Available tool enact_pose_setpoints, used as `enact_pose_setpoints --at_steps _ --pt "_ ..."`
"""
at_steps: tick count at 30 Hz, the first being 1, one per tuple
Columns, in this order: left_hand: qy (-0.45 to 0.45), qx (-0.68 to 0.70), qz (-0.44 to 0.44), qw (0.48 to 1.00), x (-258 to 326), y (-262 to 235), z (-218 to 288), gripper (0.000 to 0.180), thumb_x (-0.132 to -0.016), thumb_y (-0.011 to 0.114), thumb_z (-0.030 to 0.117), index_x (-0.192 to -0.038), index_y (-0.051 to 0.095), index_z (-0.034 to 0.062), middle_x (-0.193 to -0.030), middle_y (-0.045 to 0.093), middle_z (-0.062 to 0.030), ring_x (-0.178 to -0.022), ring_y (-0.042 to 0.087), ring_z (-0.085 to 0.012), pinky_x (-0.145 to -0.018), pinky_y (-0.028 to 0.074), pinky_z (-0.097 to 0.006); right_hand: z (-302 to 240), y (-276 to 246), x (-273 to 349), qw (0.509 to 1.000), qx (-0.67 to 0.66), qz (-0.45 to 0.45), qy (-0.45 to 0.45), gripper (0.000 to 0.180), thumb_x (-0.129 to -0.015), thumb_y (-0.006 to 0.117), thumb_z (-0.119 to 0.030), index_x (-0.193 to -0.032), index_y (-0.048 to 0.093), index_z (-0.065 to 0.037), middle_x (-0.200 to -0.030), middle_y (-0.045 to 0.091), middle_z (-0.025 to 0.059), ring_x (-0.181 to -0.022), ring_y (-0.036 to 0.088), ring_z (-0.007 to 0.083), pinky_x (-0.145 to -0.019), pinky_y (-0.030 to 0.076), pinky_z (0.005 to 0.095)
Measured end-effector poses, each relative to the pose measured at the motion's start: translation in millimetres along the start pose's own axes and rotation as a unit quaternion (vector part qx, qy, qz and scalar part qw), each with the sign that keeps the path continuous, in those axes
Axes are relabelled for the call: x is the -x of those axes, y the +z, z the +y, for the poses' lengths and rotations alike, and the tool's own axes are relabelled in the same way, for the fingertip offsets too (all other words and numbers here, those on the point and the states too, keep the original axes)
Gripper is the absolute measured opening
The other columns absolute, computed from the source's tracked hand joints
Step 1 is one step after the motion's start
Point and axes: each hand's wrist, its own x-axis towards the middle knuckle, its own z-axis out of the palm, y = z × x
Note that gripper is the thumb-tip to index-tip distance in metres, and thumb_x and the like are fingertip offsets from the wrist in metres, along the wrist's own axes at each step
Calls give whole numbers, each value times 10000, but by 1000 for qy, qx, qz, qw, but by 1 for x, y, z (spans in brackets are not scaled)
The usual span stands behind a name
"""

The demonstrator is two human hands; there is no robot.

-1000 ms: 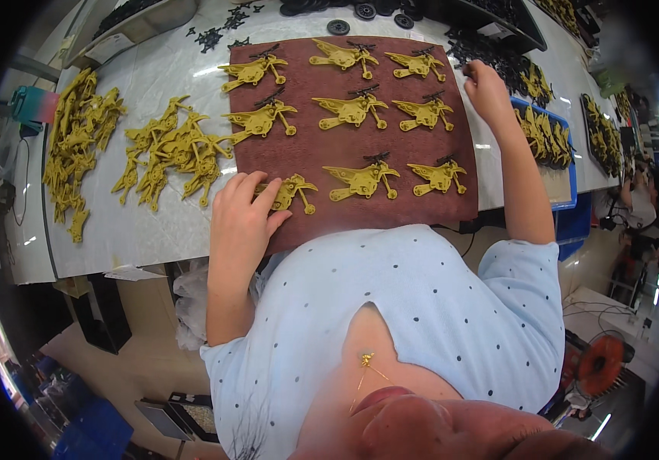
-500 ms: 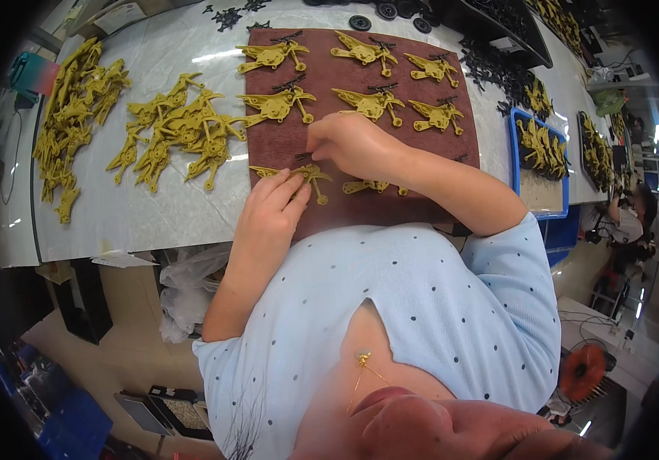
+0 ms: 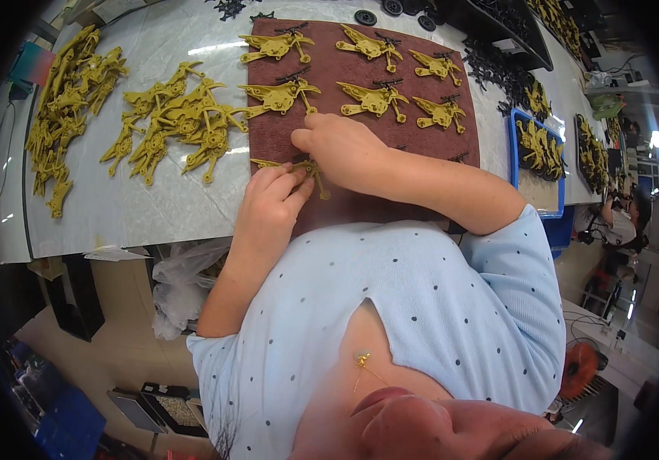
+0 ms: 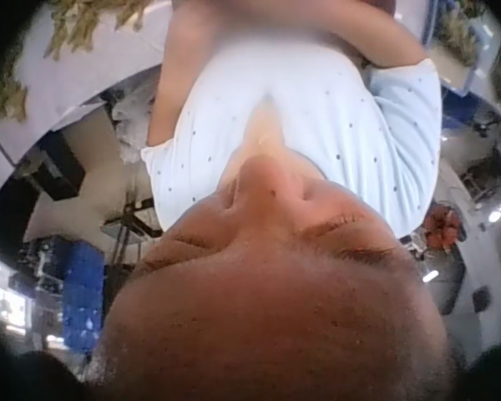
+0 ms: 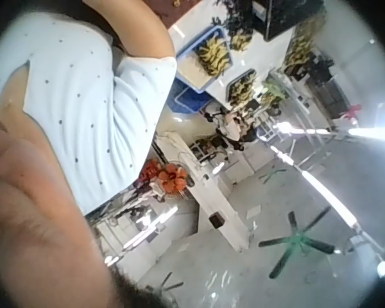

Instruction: The person lays out toy motorcycle frames on a mat, attaches small black handlebar components to them, and fits wheels onto each frame by hand.

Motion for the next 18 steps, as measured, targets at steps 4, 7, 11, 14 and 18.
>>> enact_pose_setpoints --at_steps 4,7,11,14,18 --pt "-7 12 6 1000 2 1 -5 266 -687 616 53 -941 669 -7 -988 630 -97 -974 565 -266 -865 448 -385 -1 11 0 999 16 36 -36 179 -698 625 -87 -860 572 -32 -848 535 130 -871 556 324 -716 479 399" --pt "-12 19 12 1000 1 2 -5 268 -674 623 45 -934 672 -2 -978 633 -94 -968 567 -268 -858 453 -379 1 11 1 998 10 56 -38 175 -691 622 -83 -850 571 -30 -848 538 131 -860 557 319 -702 471 393" --pt "-7 31 3 999 -4 0 -3 259 -673 619 28 -924 678 9 -961 636 -98 -965 568 -281 -847 458 -374 10 8 4 998 -19 55 -33 131 -714 614 -75 -832 576 -32 -836 545 133 -840 562 315 -693 461 400" --pt "-3 31 -11 999 -3 -4 -1 247 -669 652 25 -914 675 14 -961 633 -104 -975 566 -293 -853 456 -374 19 1 7 997 -48 52 -39 92 -776 590 -73 -860 606 -40 -852 566 134 -846 570 316 -718 462 399" --pt "-20 34 -23 999 -12 -20 7 264 -651 717 52 -906 666 7 -972 625 -100 -973 565 -294 -849 462 -379 51 -31 6 978 -82 190 21 175 -813 573 -80 -976 629 -50 -926 601 131 -910 576 320 -788 466 403"
